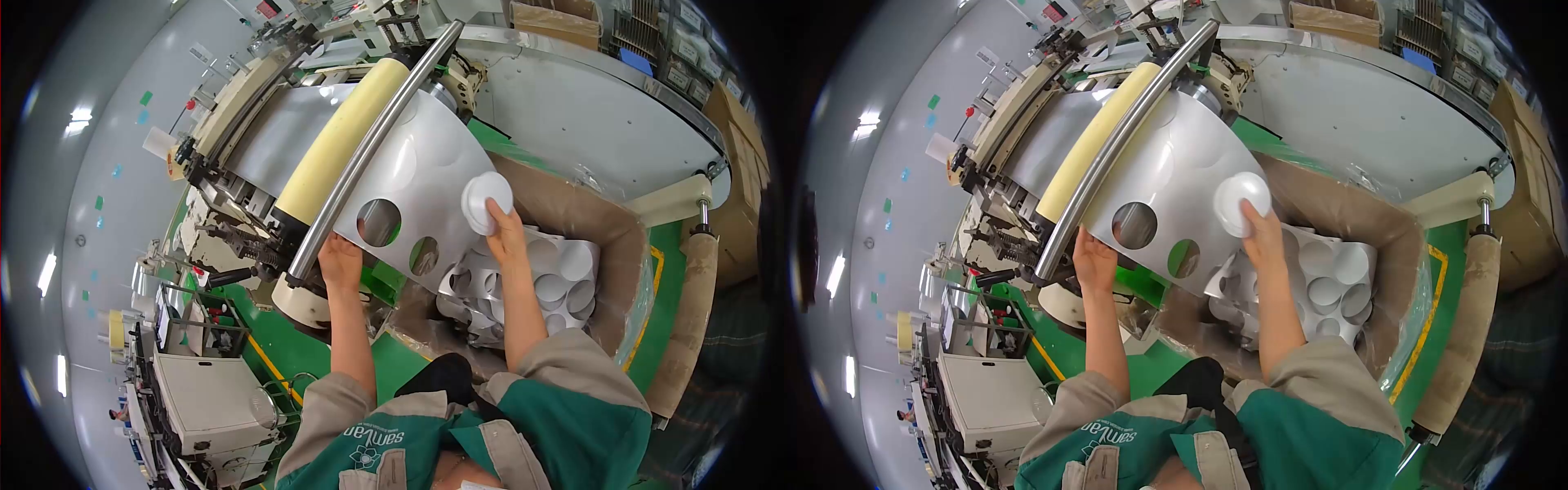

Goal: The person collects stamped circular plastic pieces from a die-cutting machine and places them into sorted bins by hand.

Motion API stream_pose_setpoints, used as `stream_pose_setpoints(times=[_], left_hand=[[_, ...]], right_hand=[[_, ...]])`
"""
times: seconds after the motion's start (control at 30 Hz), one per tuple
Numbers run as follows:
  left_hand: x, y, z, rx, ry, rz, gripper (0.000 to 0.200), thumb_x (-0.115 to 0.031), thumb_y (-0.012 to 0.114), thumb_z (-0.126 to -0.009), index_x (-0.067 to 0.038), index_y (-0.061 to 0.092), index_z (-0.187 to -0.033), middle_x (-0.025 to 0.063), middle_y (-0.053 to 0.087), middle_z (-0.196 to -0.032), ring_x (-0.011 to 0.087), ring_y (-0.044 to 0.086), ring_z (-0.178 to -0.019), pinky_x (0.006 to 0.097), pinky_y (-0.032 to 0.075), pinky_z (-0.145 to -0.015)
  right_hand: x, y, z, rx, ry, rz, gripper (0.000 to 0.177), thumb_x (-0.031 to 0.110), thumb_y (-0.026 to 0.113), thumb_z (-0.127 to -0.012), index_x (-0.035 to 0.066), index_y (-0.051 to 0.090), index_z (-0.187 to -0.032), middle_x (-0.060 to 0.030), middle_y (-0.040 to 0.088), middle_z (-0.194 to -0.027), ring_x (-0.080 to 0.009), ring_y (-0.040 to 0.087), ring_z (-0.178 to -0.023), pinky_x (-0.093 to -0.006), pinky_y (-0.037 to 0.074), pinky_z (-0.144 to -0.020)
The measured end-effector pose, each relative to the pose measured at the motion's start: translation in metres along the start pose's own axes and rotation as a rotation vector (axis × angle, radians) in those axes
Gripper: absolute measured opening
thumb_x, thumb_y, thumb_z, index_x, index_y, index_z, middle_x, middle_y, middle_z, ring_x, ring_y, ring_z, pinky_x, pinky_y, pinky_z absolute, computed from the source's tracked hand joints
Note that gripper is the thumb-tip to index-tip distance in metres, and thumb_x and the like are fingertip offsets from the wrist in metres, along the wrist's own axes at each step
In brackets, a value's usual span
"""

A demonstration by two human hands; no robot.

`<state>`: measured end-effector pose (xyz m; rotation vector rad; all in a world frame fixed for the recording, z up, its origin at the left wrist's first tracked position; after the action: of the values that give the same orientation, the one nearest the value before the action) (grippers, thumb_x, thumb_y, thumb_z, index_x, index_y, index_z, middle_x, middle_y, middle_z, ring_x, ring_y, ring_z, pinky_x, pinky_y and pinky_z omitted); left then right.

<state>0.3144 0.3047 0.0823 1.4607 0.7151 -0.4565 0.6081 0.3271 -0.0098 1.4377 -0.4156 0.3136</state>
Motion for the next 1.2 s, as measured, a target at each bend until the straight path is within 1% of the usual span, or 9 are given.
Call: stream_pose_setpoints(times=[0.17,0.3,0.4,0.5,0.63,0.83,0.97,1.1,1.2], left_hand=[[0.017,0.003,-0.006,-0.009,-0.107,0.051,0.035,-0.021,0.037,-0.091,0.000,0.042,-0.119,0.0096,0.049,-0.120,0.0233,0.047,-0.111,0.0375,0.035,-0.098],[0.044,0.005,0.008,0.015,-0.110,-0.175,0.038,-0.017,0.044,-0.090,0.000,0.038,-0.123,0.0108,0.047,-0.122,0.0235,0.044,-0.114,0.0385,0.033,-0.098],[0.065,0.006,0.033,0.036,-0.151,-0.199,0.041,-0.015,0.047,-0.088,-0.001,0.035,-0.125,0.0093,0.045,-0.124,0.0217,0.042,-0.115,0.0381,0.031,-0.100],[0.072,0.002,0.038,0.044,-0.208,-0.246,0.045,-0.019,0.049,-0.088,0.000,0.034,-0.125,0.0103,0.045,-0.123,0.0224,0.043,-0.113,0.0369,0.033,-0.098],[0.064,0.017,0.033,0.134,-0.252,-0.322,0.043,-0.020,0.046,-0.089,0.002,0.035,-0.125,0.0142,0.046,-0.122,0.0238,0.045,-0.113,0.0360,0.038,-0.091],[0.014,0.016,0.015,-0.042,-0.108,-0.213,0.044,-0.024,0.041,-0.090,0.005,0.035,-0.122,0.0187,0.043,-0.124,0.0282,0.043,-0.116,0.0393,0.035,-0.098],[0.009,0.013,0.007,0.010,-0.092,-0.063,0.035,-0.022,0.038,-0.091,0.002,0.043,-0.116,0.0121,0.052,-0.114,0.0242,0.051,-0.106,0.0360,0.040,-0.094],[0.024,0.003,0.001,-0.026,-0.140,-0.013,0.033,-0.023,0.040,-0.091,-0.001,0.045,-0.116,0.0102,0.052,-0.115,0.0211,0.050,-0.106,0.0356,0.041,-0.091],[0.042,-0.004,0.004,-0.055,-0.159,-0.118,0.032,-0.021,0.042,-0.091,0.000,0.045,-0.116,0.0092,0.053,-0.114,0.0209,0.052,-0.104,0.0360,0.041,-0.091]], right_hand=[[-0.028,0.084,-0.004,0.279,0.174,0.359,0.038,0.013,0.064,-0.078,-0.006,0.051,-0.109,-0.0106,0.058,-0.103,-0.0172,0.056,-0.093,-0.0308,0.044,-0.082],[-0.048,0.140,0.007,0.498,-0.002,0.834,0.045,0.019,0.065,-0.076,-0.006,0.050,-0.111,-0.0129,0.059,-0.101,-0.0163,0.056,-0.091,-0.0284,0.043,-0.079],[-0.062,0.132,0.015,0.426,-0.005,0.893,0.044,0.020,0.065,-0.075,-0.004,0.051,-0.109,-0.0127,0.060,-0.097,-0.0161,0.055,-0.089,-0.0287,0.043,-0.079],[-0.065,0.118,0.023,0.469,0.130,0.776,0.042,0.017,0.065,-0.075,-0.005,0.051,-0.108,-0.0118,0.059,-0.097,-0.0161,0.055,-0.090,-0.0279,0.043,-0.079],[-0.061,0.065,0.018,0.152,0.042,0.274,0.038,0.011,0.064,-0.077,-0.002,0.051,-0.110,-0.0082,0.057,-0.101,-0.0151,0.054,-0.093,-0.0284,0.043,-0.080],[-0.023,-0.046,0.011,-0.255,-0.011,-0.085,0.044,0.004,0.057,-0.081,-0.002,0.039,-0.121,-0.0110,0.050,-0.115,-0.0220,0.050,-0.106,-0.0354,0.043,-0.089],[0.007,-0.041,-0.002,-0.092,-0.032,-0.133,0.039,0.009,0.060,-0.080,-0.001,0.045,-0.116,-0.0100,0.054,-0.110,-0.0199,0.052,-0.103,-0.0339,0.044,-0.089],[0.004,0.032,-0.009,0.199,0.062,0.070,0.038,0.013,0.059,-0.082,-0.001,0.047,-0.115,-0.0080,0.056,-0.108,-0.0181,0.053,-0.101,-0.0336,0.042,-0.087],[-0.020,0.087,-0.007,0.371,0.085,0.451,0.037,0.017,0.061,-0.080,-0.003,0.051,-0.111,-0.0083,0.057,-0.104,-0.0161,0.055,-0.093,-0.0290,0.042,-0.084]])
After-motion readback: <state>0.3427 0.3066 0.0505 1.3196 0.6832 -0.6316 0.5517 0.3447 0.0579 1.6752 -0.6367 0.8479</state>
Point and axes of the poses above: each hand's wrist, its own z-axis away from the middle knuckle, its own y-axis out of the palm, x = y × z, the point moved 9 cm from there along -z, towards the middle knuckle
